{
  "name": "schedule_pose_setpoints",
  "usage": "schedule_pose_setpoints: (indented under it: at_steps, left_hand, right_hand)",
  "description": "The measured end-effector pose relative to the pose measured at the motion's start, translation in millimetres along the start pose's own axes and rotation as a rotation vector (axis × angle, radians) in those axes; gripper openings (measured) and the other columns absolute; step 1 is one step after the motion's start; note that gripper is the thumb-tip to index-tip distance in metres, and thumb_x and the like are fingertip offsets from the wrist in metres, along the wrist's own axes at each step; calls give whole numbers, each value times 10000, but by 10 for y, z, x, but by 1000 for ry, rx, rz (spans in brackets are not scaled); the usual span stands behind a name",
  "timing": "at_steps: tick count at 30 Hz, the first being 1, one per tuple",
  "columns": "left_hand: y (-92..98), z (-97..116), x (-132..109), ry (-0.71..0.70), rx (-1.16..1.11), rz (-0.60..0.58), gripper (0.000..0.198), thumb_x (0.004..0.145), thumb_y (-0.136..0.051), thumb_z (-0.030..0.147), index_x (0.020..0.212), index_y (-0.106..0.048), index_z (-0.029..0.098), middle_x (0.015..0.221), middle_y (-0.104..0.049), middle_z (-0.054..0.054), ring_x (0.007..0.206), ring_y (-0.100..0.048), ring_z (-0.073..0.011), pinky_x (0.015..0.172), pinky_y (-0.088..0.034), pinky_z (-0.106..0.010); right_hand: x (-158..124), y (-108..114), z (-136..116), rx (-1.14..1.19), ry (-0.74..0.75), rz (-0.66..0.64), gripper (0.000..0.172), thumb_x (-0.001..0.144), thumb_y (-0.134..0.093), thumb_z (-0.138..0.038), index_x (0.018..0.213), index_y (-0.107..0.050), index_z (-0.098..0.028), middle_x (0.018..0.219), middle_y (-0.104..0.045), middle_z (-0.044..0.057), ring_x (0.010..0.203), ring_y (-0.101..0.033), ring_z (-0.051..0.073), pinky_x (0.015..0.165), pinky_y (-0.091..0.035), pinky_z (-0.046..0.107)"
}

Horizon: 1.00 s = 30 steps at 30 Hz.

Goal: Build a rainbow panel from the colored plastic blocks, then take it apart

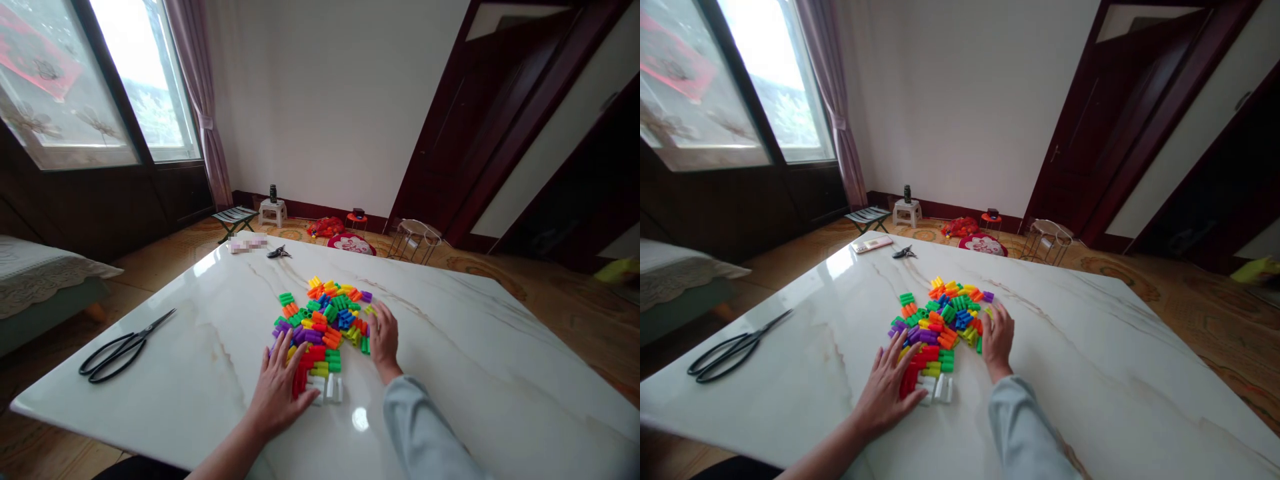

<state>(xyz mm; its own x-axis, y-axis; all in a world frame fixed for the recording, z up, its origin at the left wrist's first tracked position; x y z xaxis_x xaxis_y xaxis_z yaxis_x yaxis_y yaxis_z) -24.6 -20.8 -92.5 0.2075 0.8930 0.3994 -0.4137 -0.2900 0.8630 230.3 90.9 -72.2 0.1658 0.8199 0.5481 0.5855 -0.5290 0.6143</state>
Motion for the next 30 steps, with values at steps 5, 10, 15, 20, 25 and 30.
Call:
schedule_pose_setpoints:
  at_steps: [5,10,15,20,25,30]
  left_hand:
    - [15,7,-1,-10,-5,-23,780,804,-541,582,1475,-256,305,1555,-183,-110,1410,-175,-370,1073,-219,-640]
    - [55,25,8,8,-37,-24,799,804,-543,582,1484,-221,314,1553,-189,-109,1417,-149,-370,1074,-227,-636]
    - [77,43,19,7,-72,-34,799,804,-526,604,1482,-233,298,1567,-130,-102,1428,-108,-360,1094,-204,-616]
    - [55,34,19,3,-90,-13,767,804,-537,586,1467,-275,301,1566,-138,-95,1428,-100,-366,1090,-199,-621]
    - [30,26,10,-1,-89,-6,741,804,-531,586,1445,-329,273,1568,-117,-113,1423,-130,-361,1097,-188,-609]
    - [1,7,-5,8,-75,23,723,800,-547,562,1429,-359,258,1555,-170,-124,1418,-153,-353,1103,-183,-593]
  right_hand:
    - [709,-465,502,-79,-267,-264,622,908,-248,-570,1384,-413,-204,1427,-426,130,1339,-323,298,1079,-197,581]
    - [725,-842,276,-15,-173,-428,592,920,-198,-564,1313,-503,-242,1400,-471,85,1321,-357,266,1097,-165,567]
    - [489,-931,23,78,-140,-354,686,894,-164,-629,1334,-479,-207,1342,-525,114,1280,-413,258,1096,-218,503]
    - [179,-779,-162,136,-66,-285,640,863,-358,-593,1331,-476,-172,1332,-521,139,1260,-441,255,1063,-317,440]
    - [-146,-583,-451,36,45,-329,482,758,-617,-426,1192,-614,-216,1356,-475,126,1261,-416,303,1046,-348,462]
    - [-253,-496,-679,167,55,-249,290,736,-564,-176,1004,-673,-192,1113,-573,117,1076,-537,250,983,-431,413]
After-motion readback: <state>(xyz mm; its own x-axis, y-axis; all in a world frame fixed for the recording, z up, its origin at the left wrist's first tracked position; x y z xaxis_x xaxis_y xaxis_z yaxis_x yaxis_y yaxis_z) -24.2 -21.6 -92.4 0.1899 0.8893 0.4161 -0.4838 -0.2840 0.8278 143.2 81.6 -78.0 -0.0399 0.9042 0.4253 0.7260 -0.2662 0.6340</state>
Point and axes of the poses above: each hand's wrist, its own x-axis towards the middle knuckle, its own y-axis out of the back of the hand, z = x × y, the point moved 4 cm from there along x, towards the middle knuckle
